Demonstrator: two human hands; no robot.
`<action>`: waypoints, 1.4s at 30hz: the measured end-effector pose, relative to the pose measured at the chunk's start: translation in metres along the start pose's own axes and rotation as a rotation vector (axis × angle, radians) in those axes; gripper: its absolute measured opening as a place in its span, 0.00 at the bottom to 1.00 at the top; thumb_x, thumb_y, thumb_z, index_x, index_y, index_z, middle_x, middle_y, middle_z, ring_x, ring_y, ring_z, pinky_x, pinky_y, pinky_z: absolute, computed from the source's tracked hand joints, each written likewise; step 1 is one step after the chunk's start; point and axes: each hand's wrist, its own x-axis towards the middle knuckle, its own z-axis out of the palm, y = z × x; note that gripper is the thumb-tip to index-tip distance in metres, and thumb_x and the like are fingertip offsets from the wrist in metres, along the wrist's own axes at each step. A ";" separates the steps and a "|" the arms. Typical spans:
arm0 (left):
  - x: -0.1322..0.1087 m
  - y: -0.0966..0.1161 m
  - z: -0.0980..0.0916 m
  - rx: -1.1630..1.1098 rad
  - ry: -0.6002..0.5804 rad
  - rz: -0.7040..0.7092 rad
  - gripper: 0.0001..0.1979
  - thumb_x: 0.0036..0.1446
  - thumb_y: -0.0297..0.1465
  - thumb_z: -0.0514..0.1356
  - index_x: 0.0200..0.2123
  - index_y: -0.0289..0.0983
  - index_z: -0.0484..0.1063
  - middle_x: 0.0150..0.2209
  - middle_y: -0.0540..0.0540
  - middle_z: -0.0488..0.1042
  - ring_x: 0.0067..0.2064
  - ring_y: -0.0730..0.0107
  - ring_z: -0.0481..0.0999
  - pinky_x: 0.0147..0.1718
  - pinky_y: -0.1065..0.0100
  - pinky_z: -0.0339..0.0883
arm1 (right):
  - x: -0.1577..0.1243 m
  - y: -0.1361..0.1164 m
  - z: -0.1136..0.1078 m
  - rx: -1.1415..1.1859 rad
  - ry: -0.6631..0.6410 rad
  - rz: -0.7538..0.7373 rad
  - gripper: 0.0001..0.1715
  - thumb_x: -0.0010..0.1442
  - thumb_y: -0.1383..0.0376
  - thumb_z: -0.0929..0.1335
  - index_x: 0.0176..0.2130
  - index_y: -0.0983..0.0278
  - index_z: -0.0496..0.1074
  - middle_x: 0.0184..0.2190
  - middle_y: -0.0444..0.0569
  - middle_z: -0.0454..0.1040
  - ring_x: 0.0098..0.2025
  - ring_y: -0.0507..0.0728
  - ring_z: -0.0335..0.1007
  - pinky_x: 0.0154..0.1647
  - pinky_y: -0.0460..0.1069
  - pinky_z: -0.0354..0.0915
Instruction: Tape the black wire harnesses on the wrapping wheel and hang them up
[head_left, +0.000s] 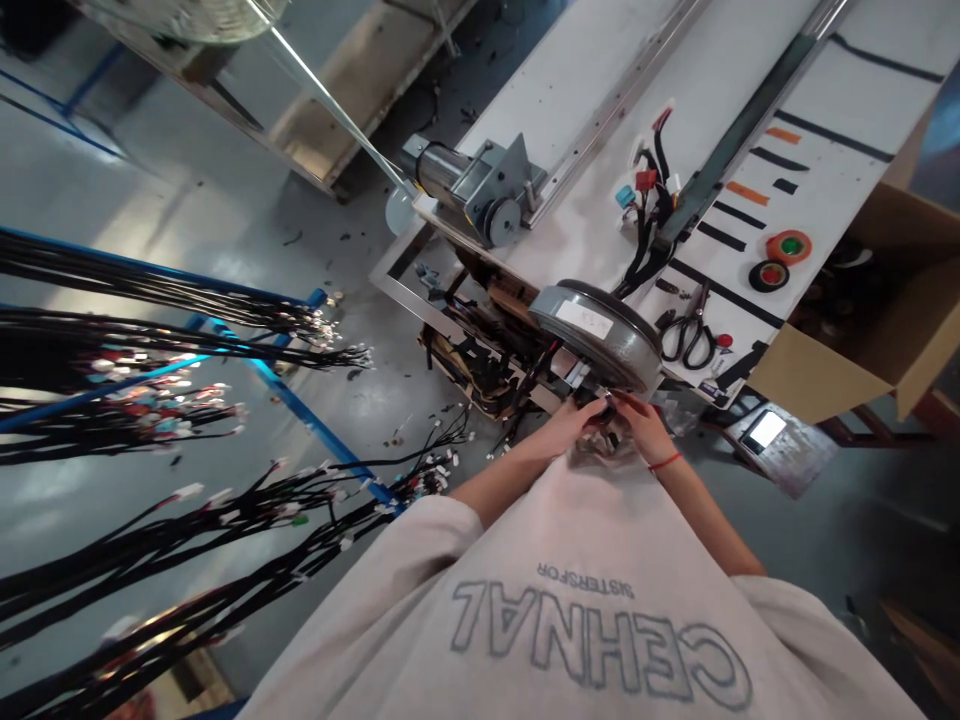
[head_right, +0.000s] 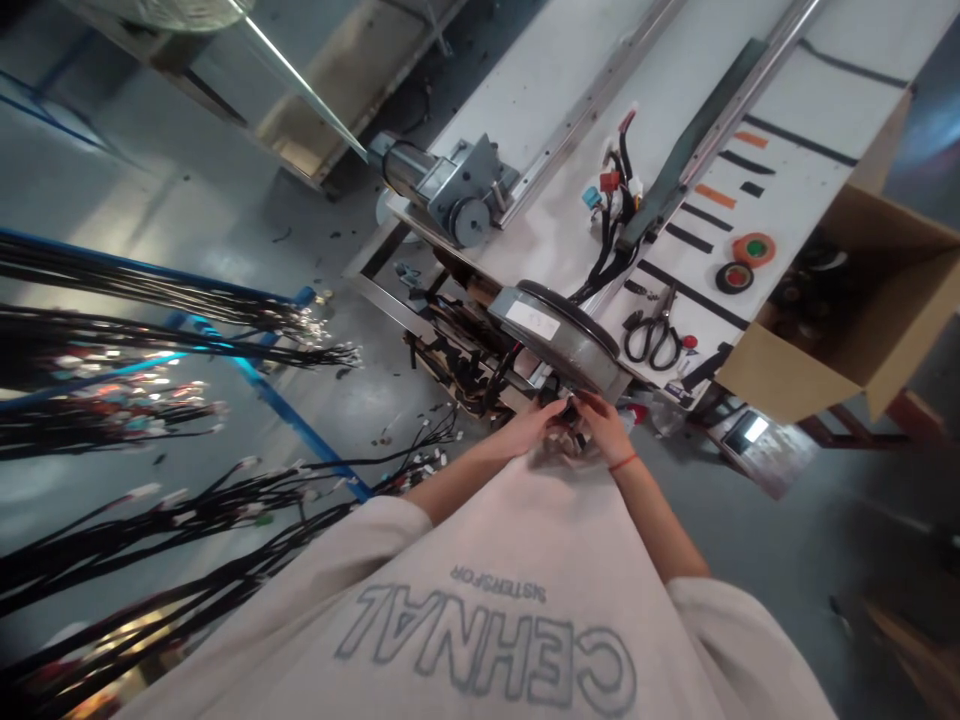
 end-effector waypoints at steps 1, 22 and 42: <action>-0.011 -0.003 -0.006 0.051 0.008 0.008 0.27 0.48 0.38 0.71 0.51 0.35 0.71 0.48 0.40 0.77 0.47 0.59 0.77 0.48 0.59 0.73 | -0.001 0.001 0.002 0.000 -0.010 0.024 0.25 0.39 0.48 0.77 0.34 0.61 0.77 0.35 0.50 0.79 0.37 0.59 0.72 0.37 0.51 0.68; -0.078 -0.014 -0.060 0.001 0.297 0.021 0.28 0.41 0.39 0.75 0.43 0.37 0.68 0.41 0.47 0.76 0.40 0.66 0.78 0.39 0.64 0.73 | -0.012 0.005 0.020 0.104 0.083 -0.015 0.32 0.37 0.49 0.78 0.40 0.58 0.71 0.36 0.47 0.76 0.37 0.59 0.74 0.30 0.50 0.69; -0.072 -0.016 -0.057 -0.081 0.256 0.040 0.31 0.39 0.39 0.76 0.44 0.36 0.68 0.37 0.48 0.75 0.35 0.71 0.76 0.36 0.68 0.72 | -0.009 -0.024 0.002 0.375 -0.226 0.169 0.16 0.39 0.67 0.73 0.33 0.56 0.73 0.34 0.43 0.77 0.49 0.63 0.73 0.49 0.58 0.70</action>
